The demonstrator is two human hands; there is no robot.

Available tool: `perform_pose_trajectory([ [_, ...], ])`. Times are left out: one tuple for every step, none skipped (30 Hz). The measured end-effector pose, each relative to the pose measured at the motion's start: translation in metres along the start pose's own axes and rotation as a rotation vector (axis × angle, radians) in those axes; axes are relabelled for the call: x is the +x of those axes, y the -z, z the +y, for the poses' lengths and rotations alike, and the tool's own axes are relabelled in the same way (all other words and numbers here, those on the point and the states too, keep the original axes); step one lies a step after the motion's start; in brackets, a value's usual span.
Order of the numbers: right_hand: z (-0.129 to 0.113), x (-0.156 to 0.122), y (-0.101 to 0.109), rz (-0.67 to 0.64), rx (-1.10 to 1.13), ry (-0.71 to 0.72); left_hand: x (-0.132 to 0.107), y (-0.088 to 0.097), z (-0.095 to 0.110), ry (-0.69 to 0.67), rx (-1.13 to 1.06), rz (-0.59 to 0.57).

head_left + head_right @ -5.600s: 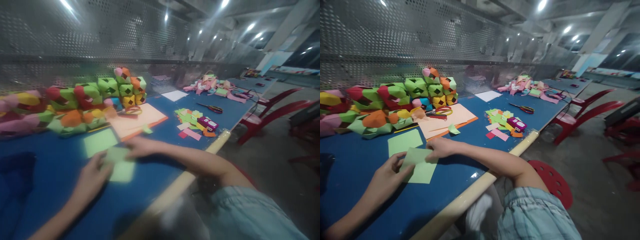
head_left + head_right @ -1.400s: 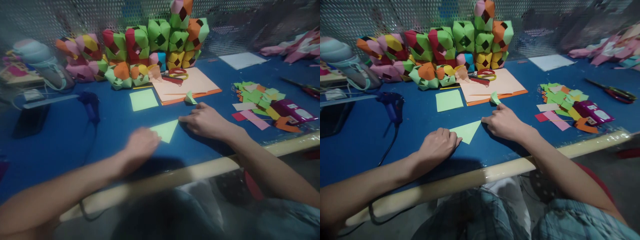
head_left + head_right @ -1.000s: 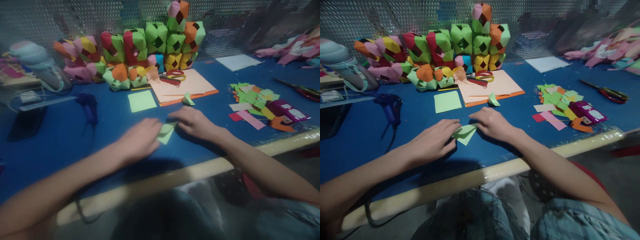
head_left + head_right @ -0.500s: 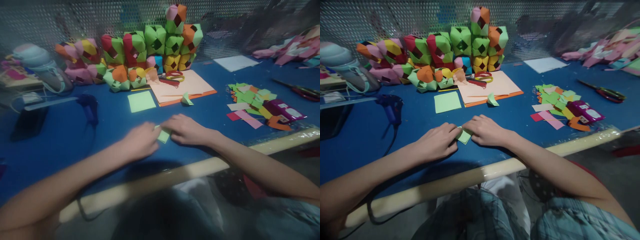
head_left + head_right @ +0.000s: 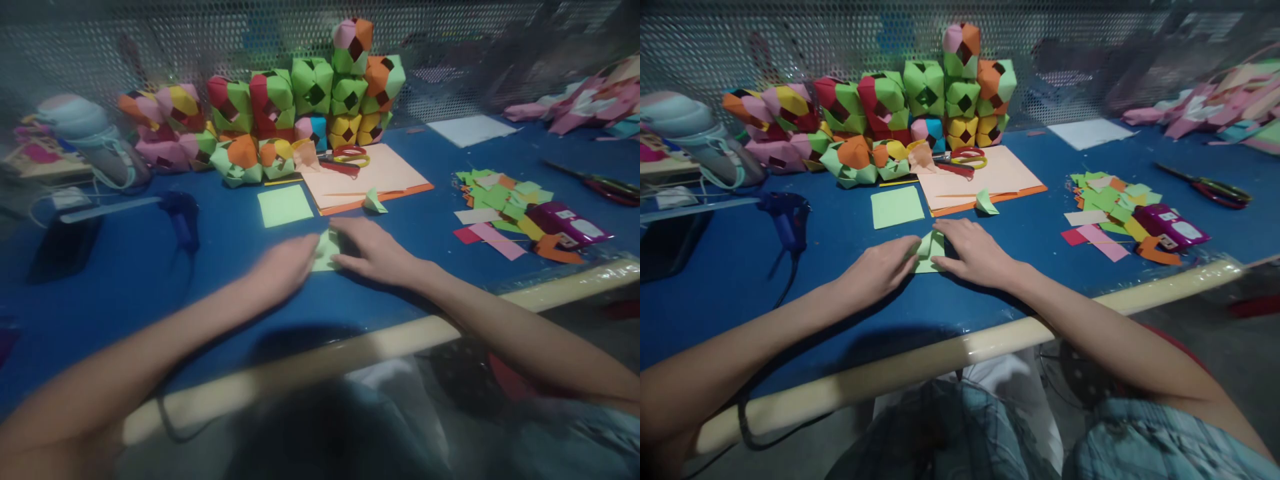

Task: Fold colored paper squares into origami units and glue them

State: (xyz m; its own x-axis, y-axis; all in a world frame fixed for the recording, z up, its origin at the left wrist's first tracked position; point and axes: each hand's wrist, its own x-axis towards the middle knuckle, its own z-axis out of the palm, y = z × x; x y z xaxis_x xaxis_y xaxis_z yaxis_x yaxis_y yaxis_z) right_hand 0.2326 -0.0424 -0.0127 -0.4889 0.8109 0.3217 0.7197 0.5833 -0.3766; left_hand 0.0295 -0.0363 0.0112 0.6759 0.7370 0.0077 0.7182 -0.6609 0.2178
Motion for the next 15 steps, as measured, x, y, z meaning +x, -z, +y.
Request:
perform_pose_trajectory([
  [0.0, 0.0, -0.001, 0.008, 0.005, -0.022, 0.001, -0.001, -0.002, 0.004, -0.036, 0.031],
  [0.0, 0.0, -0.002, 0.016, 0.013, -0.05, 0.001, -0.002, -0.003, 0.011, -0.076, 0.069],
  [0.0, 0.0, -0.003, 0.026, 0.025, -0.087, 0.002, -0.003, -0.005, 0.027, -0.116, 0.113],
  [-0.001, 0.001, -0.003, 0.036, 0.044, -0.131, 0.002, -0.003, -0.005, 0.055, -0.158, 0.16],
  [-0.002, 0.002, -0.003, 0.044, 0.076, -0.181, 0.002, -0.003, -0.005, 0.093, -0.2, 0.204],
  [-0.002, 0.002, -0.002, 0.049, 0.126, -0.232, 0.002, -0.003, -0.005, 0.134, -0.246, 0.239],
  [-0.003, 0.003, -0.001, 0.053, 0.193, -0.279, 0.002, -0.003, -0.004, 0.172, -0.297, 0.264],
  [-0.004, 0.004, 0.0, 0.055, 0.272, -0.321, 0.002, -0.003, -0.003, 0.203, -0.358, 0.279],
  [-0.004, 0.006, 0.002, 0.055, 0.352, -0.357, 0.002, -0.004, -0.003, 0.227, -0.429, 0.278],
  [-0.004, 0.007, 0.004, 0.054, 0.423, -0.388, 0.002, -0.005, -0.002, 0.248, -0.509, 0.265],
  [-0.004, 0.008, 0.007, 0.053, 0.478, -0.414, 0.003, -0.007, -0.003, 0.27, -0.587, 0.247],
  [-0.004, 0.009, 0.009, 0.047, 0.514, -0.433, 0.004, -0.009, -0.004, 0.294, -0.654, 0.235],
  [-0.003, 0.009, 0.01, 0.033, 0.536, -0.444, 0.005, -0.01, -0.005, 0.316, -0.699, 0.233],
  [-0.002, 0.01, 0.012, 0.014, 0.549, -0.448, 0.006, -0.012, -0.007, 0.329, -0.72, 0.245],
  [-0.002, 0.01, 0.013, -0.003, 0.555, -0.446, 0.007, -0.014, -0.008, 0.331, -0.72, 0.264],
])
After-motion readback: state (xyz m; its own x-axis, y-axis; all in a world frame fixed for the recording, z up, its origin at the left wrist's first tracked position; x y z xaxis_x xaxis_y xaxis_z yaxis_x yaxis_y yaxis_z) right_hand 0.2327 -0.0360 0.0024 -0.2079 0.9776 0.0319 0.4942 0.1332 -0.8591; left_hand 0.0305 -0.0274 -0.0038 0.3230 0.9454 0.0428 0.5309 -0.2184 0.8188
